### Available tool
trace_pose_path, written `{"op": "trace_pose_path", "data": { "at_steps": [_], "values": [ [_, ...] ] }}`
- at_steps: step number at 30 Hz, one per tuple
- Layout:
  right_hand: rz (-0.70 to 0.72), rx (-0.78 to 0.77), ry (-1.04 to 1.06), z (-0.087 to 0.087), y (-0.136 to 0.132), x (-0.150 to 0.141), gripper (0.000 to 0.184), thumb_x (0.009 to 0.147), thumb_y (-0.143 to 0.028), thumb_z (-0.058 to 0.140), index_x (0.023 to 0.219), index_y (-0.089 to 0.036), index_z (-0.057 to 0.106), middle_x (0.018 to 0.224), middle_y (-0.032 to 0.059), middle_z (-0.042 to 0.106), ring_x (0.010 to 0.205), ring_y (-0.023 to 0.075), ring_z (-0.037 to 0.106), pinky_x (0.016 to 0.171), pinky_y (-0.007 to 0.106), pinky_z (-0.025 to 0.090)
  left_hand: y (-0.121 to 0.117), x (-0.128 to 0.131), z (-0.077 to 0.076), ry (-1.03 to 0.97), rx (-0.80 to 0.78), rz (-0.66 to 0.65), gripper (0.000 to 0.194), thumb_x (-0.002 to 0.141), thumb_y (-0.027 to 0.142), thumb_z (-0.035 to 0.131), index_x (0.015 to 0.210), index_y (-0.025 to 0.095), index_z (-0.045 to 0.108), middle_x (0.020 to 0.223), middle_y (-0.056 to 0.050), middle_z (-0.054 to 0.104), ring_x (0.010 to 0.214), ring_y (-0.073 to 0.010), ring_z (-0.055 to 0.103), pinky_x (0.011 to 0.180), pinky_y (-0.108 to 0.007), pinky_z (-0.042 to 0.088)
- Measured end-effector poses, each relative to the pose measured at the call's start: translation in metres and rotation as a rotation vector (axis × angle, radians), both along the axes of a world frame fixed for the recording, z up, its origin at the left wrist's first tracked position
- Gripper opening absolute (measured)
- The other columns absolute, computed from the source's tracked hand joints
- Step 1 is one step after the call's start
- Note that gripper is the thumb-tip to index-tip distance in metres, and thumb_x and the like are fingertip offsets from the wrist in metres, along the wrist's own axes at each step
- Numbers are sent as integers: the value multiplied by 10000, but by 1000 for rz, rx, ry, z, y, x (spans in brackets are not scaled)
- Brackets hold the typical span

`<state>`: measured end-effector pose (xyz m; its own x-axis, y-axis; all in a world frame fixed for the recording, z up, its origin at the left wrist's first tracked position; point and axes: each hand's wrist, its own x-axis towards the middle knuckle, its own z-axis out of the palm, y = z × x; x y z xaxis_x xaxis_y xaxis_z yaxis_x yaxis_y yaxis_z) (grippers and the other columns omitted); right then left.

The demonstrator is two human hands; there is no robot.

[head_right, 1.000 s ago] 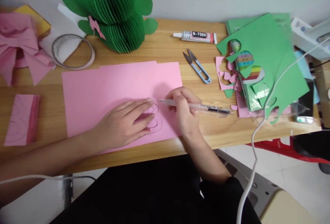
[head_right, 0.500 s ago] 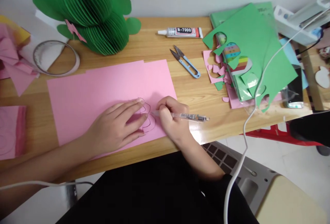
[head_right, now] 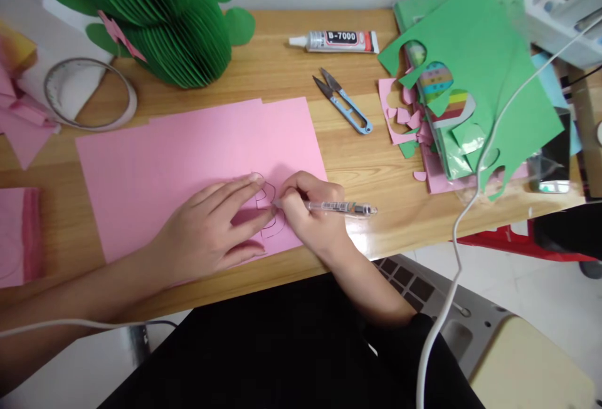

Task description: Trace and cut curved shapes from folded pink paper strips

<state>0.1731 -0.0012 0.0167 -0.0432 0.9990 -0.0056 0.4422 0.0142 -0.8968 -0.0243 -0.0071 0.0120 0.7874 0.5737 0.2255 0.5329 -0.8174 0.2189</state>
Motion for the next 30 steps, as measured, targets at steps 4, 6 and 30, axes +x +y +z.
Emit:
{"op": "trace_pose_path", "data": {
  "at_steps": [4,6,30],
  "values": [
    [0,7,-4,0,-1,0,201,757,-125,472,628,-178,617,541,-34,603,487,80,509,479,208,400,0,1,0,-9,6,-1,428,880,481,586,1147,152,649,1277,-246,592,1222,-388,555,949,-492,499],
    [0,15,-12,0,-2,0,204,756,-123,471,627,-177,621,539,-34,604,488,80,512,479,205,402,1,1,0,-6,6,0,428,882,483,584,1144,151,651,1274,-244,596,1222,-381,557,954,-488,499],
    [-59,102,-50,-1,-7,3,207,714,-103,446,584,-178,589,499,-45,556,451,73,480,440,204,369,1,0,1,15,13,3,452,876,494,595,1171,156,642,1274,-213,600,1236,-355,544,975,-465,487]
  ]
}}
